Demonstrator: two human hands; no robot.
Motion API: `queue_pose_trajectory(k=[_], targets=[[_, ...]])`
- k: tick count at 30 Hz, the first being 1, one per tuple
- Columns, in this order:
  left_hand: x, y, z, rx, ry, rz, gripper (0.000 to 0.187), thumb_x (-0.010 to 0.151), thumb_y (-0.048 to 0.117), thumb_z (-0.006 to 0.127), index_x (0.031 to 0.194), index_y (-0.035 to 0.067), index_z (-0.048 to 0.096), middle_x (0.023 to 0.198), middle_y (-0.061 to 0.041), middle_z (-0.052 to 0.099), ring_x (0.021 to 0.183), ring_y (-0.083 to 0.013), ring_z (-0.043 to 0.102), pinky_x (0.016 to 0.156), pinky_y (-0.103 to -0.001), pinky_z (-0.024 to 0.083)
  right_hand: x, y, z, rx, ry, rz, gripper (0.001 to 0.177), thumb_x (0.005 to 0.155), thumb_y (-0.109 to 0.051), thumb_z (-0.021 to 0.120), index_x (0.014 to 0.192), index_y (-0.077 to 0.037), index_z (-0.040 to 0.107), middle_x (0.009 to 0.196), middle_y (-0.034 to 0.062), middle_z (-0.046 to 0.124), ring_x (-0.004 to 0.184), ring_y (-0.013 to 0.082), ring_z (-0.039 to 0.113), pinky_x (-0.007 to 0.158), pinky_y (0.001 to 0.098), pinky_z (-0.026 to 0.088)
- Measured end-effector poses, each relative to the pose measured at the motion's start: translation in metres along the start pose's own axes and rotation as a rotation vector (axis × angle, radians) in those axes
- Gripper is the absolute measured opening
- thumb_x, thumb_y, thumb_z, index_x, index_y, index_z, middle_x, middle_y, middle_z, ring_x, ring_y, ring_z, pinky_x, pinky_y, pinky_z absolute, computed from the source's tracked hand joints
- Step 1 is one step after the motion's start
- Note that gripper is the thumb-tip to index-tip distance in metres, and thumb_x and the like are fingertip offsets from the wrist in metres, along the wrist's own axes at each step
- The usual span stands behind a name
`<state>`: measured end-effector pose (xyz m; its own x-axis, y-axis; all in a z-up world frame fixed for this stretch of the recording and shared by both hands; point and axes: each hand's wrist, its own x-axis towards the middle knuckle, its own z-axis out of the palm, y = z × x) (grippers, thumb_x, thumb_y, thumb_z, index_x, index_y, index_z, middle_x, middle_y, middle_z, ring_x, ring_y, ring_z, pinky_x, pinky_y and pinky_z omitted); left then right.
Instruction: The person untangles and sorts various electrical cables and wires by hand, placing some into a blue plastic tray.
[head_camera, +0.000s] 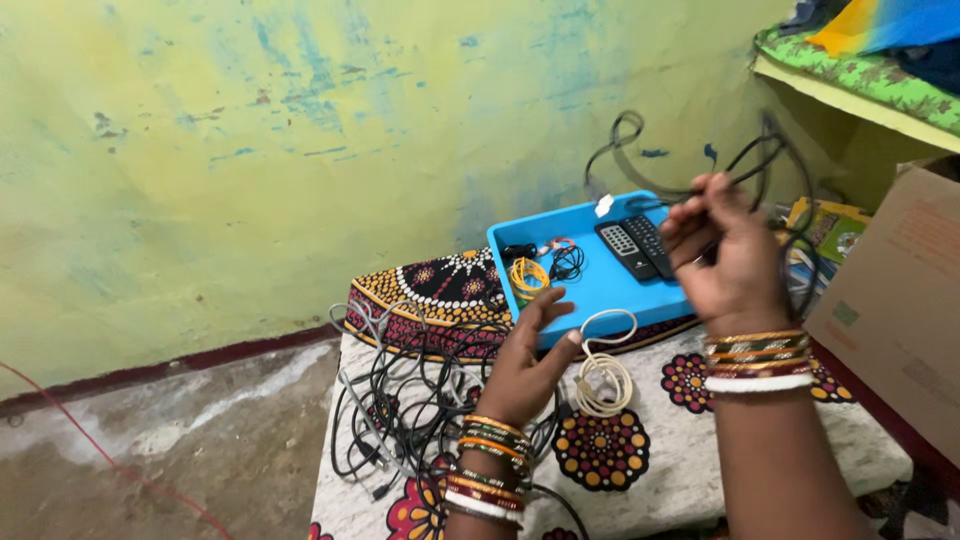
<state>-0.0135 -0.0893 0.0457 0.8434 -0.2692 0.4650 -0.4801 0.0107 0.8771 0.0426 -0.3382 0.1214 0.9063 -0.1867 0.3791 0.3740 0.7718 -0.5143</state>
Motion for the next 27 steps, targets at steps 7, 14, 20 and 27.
queue_pose_trajectory(k=[7, 14, 20, 27], targets=[[0.014, 0.048, 0.002, -0.670, 0.052, -0.139, 0.057, 0.105, 0.035, 0.050, 0.155, 0.010, 0.037, 0.137, -0.014, 0.061, 0.123, -0.0246, 0.062, 0.096, -0.041, 0.052, -0.039, 0.033, 0.031, -0.454, -0.223, 0.232, 0.025, 0.101, -0.027, 0.068, 0.105, -0.002, 0.068, 0.079, 0.0056, 0.068, 0.072, 0.0149, 0.064, 0.065, 0.0268, 0.051], [0.030, 0.081, -0.021, -0.786, 0.285, -0.031, 0.049, 0.099, 0.020, 0.058, 0.145, 0.009, 0.042, 0.131, -0.013, 0.062, 0.113, -0.0229, 0.067, 0.094, -0.042, 0.057, -0.055, 0.036, 0.056, -0.557, -0.390, 0.372, 0.036, 0.094, -0.026, 0.064, 0.124, -0.007, 0.067, 0.080, 0.0025, 0.066, 0.072, 0.0118, 0.066, 0.068, 0.0281, 0.056], [0.027, 0.037, -0.121, -0.161, 0.806, 0.173, 0.061, 0.097, 0.019, 0.068, 0.150, 0.004, 0.043, 0.150, -0.016, 0.051, 0.112, -0.0239, 0.057, 0.092, -0.037, 0.051, -0.041, 0.034, 0.022, -0.974, -0.137, 0.492, 0.030, 0.091, -0.028, 0.067, 0.116, -0.012, 0.065, 0.075, 0.0041, 0.070, 0.056, 0.0091, 0.057, 0.051, 0.0245, 0.047], [0.018, 0.016, -0.083, 0.848, 0.751, -0.046, 0.083, 0.090, 0.051, 0.073, 0.146, -0.003, 0.043, 0.139, -0.030, 0.056, 0.126, -0.0483, 0.056, 0.109, -0.056, 0.040, -0.041, 0.066, 0.015, -1.092, -0.181, 0.495, 0.028, 0.091, -0.032, 0.070, 0.105, -0.008, 0.068, 0.066, 0.0038, 0.064, 0.050, 0.0086, 0.054, 0.046, 0.0246, 0.042]])
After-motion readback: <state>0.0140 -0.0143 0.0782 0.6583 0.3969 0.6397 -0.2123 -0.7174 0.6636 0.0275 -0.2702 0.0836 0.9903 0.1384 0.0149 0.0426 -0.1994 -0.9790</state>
